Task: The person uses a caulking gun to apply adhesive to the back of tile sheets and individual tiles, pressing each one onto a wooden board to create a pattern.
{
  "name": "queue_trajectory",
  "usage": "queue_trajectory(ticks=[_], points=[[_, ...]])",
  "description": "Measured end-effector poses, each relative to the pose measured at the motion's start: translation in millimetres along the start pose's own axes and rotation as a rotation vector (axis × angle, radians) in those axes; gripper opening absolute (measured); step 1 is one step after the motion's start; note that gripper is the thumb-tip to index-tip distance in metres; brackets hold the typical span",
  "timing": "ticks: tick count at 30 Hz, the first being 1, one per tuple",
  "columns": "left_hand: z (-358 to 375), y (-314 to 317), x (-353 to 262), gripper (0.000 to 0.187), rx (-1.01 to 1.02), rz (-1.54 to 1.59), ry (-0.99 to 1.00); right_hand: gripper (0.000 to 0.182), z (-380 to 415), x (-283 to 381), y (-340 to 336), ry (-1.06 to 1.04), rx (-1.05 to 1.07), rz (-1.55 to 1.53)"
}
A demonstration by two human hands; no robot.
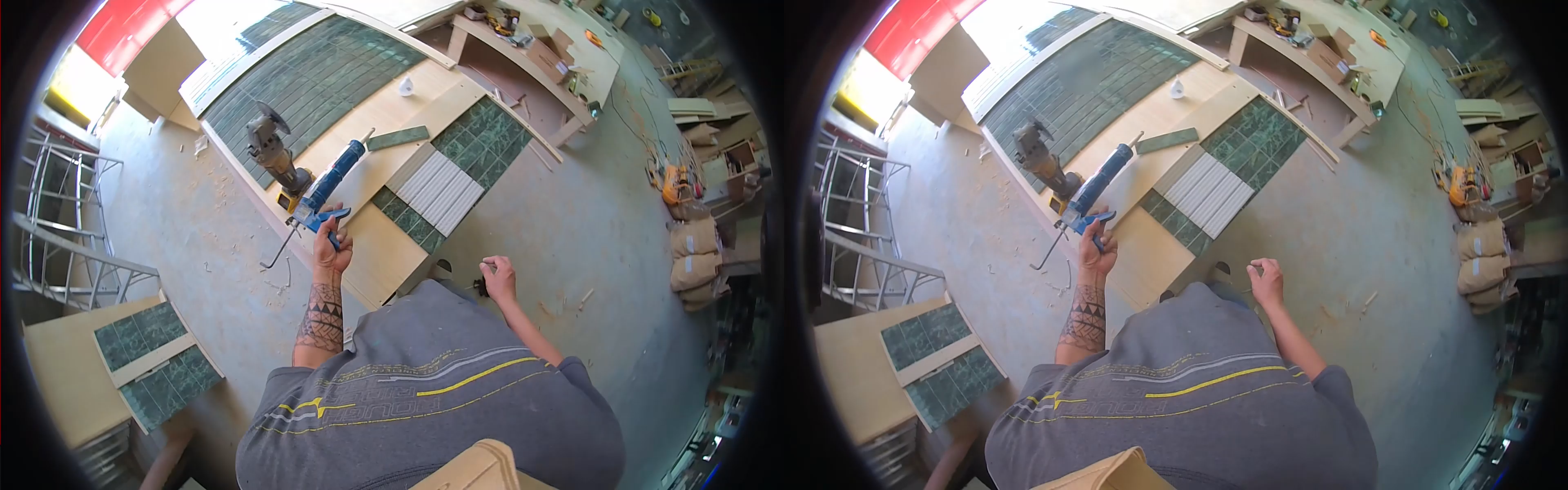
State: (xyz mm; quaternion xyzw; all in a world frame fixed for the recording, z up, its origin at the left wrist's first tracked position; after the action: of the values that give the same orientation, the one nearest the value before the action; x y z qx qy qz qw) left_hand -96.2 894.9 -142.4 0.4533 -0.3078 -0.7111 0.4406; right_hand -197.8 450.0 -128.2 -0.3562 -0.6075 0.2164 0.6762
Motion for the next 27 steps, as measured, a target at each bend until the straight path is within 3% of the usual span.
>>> queue_trajectory(ticks=[4, 11, 14, 18, 20, 22, 27], points=[[41.0, 31.4, 2.5, 0.034, 0.009, -0.312, 0.049, 0.018, 13.6, -18.4, 9.4, 0.083, 0.057, -0.03], [37.3, 95.3, 8.1, 0.029, 0.214, -0.408, 0.071, 0.024, 14.7, -34.6, 44.2, 0.149, 0.154, -0.098], [33.1, 109.3, 14.9, 0.03, 0.279, -0.443, 0.012, 0.026, -20.0, -25.6, 62.1, 0.277, 0.106, -0.351], [34.9, 127.9, 20.2, 0.023, 0.175, -0.624, 0.045, 0.028, -78.6, -15.1, 93.6, 0.531, 0.012, -0.775], [30.3, 133.0, 18.8, 0.019, 0.151, -0.733, 0.067, 0.029, -103.7, -8.8, 94.3, 0.449, -0.174, -0.43], [24.0, 138.7, 19.0, 0.011, 0.185, -1.168, 0.167, 0.03, -117.6, 5.2, 85.8, 0.423, -0.18, -0.39], [16.1, 162.7, 29.1, 0.011, 0.156, -1.347, 0.255, 0.029, -134.1, 15.2, 79.7, 0.334, -0.15, -0.367]])
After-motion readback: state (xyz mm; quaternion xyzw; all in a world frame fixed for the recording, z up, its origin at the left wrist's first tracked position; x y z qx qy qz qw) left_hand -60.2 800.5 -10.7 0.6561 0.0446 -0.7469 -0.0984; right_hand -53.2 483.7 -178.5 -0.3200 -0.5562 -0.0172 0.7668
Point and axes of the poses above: each hand's wrist, its own z-axis away from the middle knuckle, its own y-axis out of the palm, x = y × z, the point moved 4 cm from there along -z, towards the middle knuckle, and after that the axes turned 1 degree about -y, right-handed, at the moved point
